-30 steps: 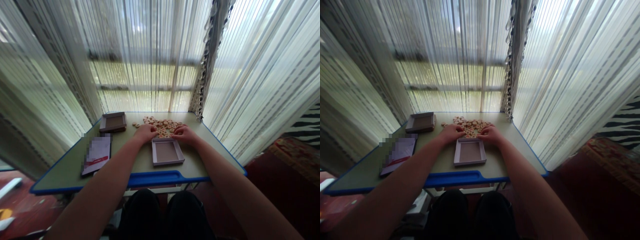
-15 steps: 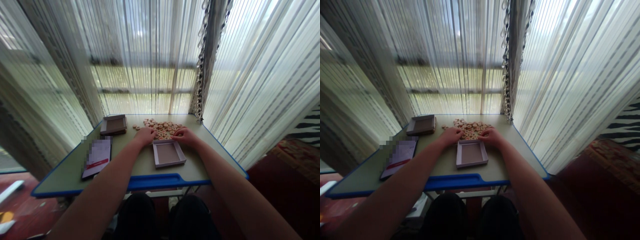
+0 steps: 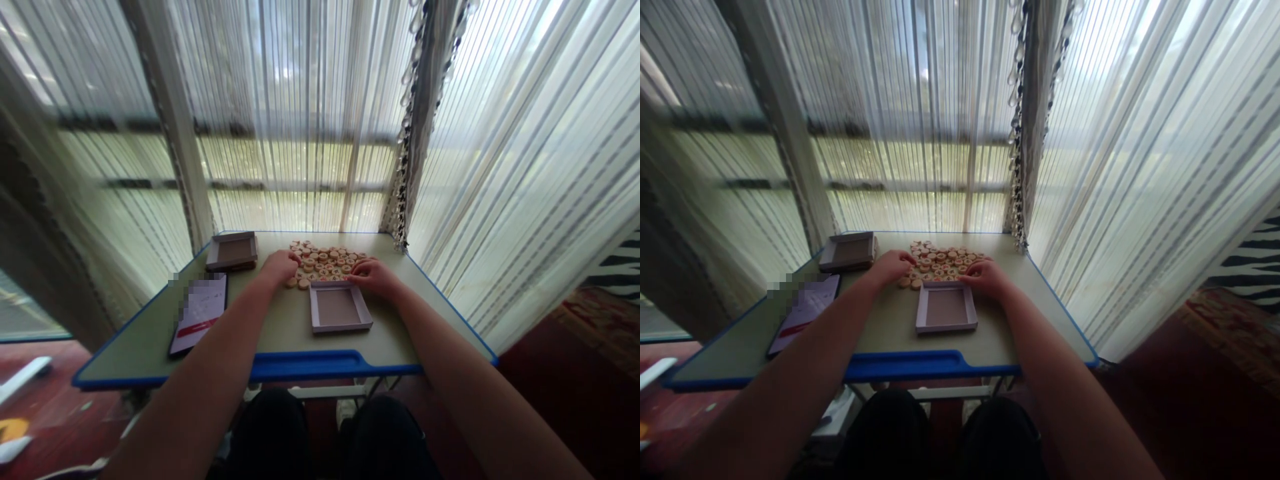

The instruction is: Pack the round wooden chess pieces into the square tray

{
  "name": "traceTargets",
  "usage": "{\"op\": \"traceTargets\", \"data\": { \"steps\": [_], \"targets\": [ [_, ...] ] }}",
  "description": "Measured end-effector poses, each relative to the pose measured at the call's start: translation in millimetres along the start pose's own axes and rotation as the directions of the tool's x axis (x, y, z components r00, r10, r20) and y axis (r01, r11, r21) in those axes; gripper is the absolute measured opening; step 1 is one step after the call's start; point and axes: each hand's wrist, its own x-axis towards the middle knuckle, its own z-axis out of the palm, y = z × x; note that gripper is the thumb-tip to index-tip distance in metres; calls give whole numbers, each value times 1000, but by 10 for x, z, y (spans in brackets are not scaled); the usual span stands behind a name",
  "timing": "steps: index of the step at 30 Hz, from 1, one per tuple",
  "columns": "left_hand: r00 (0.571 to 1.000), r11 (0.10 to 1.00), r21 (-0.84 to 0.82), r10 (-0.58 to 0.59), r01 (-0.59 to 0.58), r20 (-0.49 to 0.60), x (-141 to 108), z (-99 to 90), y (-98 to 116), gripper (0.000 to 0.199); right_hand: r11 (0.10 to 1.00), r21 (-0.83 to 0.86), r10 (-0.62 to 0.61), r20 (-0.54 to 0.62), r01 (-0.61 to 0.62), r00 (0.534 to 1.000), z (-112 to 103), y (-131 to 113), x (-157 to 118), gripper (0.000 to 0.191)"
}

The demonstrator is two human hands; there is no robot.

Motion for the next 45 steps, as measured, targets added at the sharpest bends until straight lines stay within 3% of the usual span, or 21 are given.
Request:
{"op": "traceTargets", "data": {
  "steps": [2, 7, 11, 14, 23, 29, 34, 40, 45],
  "targets": [
    [996, 999, 30, 16, -18, 86, -26, -32, -23, 28, 1000, -13, 9, -3, -9, 1000, -2, 2, -5, 24],
    [990, 995, 22, 98, -101, 102, -116, -63, -26, 31, 999, -21, 42, -58, -43, 997, -14, 37, -10, 26],
    [932, 956, -48, 292, -288, 215, -145, -58, -26, 40, 999, 28, 49, -90, -47, 995, -15, 66, -17, 26],
    [904, 936, -14, 344, -352, 253, -143, -54, -36, 32, 997, 50, 56, -89, -51, 994, -10, 84, -18, 26],
    [931, 948, 3, 311, -317, 191, -142, -51, -6, 31, 996, 47, 79, -97, -75, 992, -18, 91, -34, 23],
    [922, 916, 112, 373, -384, 106, -83, 33, -38, 32, 997, 58, 65, -118, -59, 991, -32, 79, -41, 24],
    [934, 915, 188, 355, -357, 47, -75, 59, -34, 31, 998, -16, 56, -100, -58, 993, 9, 81, -53, 19],
    [893, 866, 245, 450, -437, 0, -58, 133, -24, 30, 989, -123, 70, -57, -77, 996, 57, 95, -69, 19],
    [893, 864, 273, 448, -423, -34, -87, 144, -13, 29, 989, -123, 76, -39, -80, 996, 38, 71, -68, 21]
  ]
}}
